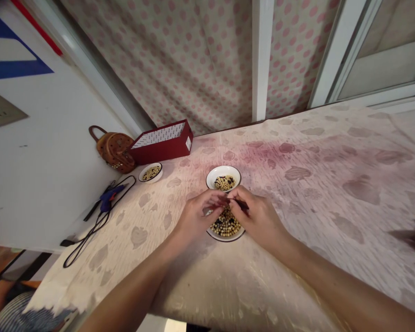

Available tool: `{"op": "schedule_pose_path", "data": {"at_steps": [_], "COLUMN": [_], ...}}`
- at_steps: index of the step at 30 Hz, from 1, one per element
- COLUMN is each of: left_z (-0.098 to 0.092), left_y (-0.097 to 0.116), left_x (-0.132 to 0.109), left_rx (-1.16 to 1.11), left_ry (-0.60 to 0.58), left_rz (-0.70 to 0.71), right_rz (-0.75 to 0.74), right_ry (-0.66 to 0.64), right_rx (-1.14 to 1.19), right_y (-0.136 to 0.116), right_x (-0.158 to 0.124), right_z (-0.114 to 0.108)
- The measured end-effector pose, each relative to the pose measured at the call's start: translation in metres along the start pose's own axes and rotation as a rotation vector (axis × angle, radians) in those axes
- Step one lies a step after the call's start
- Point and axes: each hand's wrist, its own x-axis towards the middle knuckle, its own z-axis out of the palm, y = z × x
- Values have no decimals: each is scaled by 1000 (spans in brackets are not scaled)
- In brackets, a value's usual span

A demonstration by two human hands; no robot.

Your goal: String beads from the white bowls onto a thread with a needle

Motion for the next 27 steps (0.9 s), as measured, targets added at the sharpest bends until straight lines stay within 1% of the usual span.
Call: {"op": "schedule_pose_path", "data": {"at_steps": [5,17,21,27], "left_z": [2,0,-1,0], "left_y": [-3,4,5,5], "left_x": [0,0,0,0], "left_rx": [-54,-145,-142,-93], "left_ry": [4,32,34,22], "left_rz": [-19,-64,-64,-104], "right_rz": [-23,-32,-26,-36], "right_ry": [-28,-50,-52,-48], "right_rx": [4,-16,-17,-16], "right_y": [1,-2,-2,-4], "right_x": [0,1,0,1], "right_z": [1,0,-1,-1]}}
